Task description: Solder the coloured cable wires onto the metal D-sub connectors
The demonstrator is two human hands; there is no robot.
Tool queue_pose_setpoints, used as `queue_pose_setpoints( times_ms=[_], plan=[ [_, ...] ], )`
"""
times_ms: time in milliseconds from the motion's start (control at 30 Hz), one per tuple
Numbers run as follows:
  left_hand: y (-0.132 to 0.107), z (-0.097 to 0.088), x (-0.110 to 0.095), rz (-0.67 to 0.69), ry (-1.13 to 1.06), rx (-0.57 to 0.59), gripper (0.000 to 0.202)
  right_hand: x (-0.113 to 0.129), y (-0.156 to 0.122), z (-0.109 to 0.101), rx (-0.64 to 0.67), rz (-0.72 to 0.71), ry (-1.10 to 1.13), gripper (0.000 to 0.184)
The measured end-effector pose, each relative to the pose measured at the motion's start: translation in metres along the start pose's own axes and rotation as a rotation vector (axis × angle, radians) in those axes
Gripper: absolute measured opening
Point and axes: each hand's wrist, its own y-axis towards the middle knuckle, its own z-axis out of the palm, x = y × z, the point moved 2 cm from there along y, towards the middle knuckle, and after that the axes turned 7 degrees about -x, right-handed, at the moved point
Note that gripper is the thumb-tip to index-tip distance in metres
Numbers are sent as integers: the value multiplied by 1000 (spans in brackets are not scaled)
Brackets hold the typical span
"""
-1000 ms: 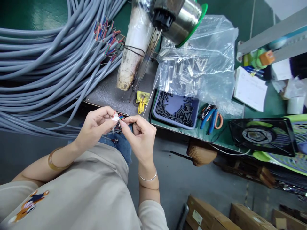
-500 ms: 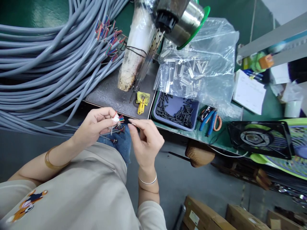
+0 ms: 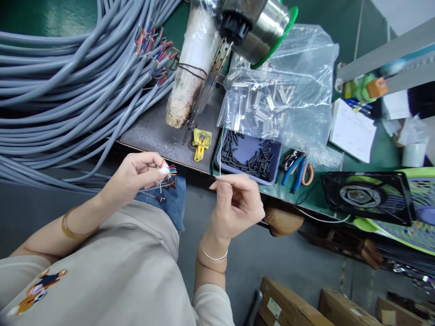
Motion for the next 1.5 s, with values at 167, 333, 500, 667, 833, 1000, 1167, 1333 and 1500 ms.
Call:
queue_pose_setpoints(
  times_ms=[167, 333, 500, 667, 833, 1000, 1167, 1333, 1500],
  plan=[
    [-5, 3, 0, 195, 101, -27, 14, -5, -10, 11, 409, 257, -53, 18],
    [-6, 5, 5, 222, 172, -44, 19, -4, -17, 22, 427, 291, -91, 20],
    [-3, 4, 3, 156, 33, -73, 25, -1, -21, 21, 481, 215, -90, 21],
    [-2, 2, 4, 98, -34, -24, 22, -3, -20, 13, 318, 152, -46, 9],
    [-1, -1, 5, 86, -62, -30, 22, -5, -17, 13, 373, 173, -91, 17],
    [-1, 0, 3, 119, -67, -24, 22, -4, -17, 20, 461, 214, -49, 12],
    [-1, 1, 4, 151, -52, -22, 27, -3, -18, 22, 421, 215, -66, 10],
    [-3, 2, 4, 157, -52, -19, 30, -7, -17, 23, 386, 295, -47, 8],
    [-3, 3, 4, 143, -39, -15, 31, -6, -16, 24, 418, 298, -31, 11]
  ],
)
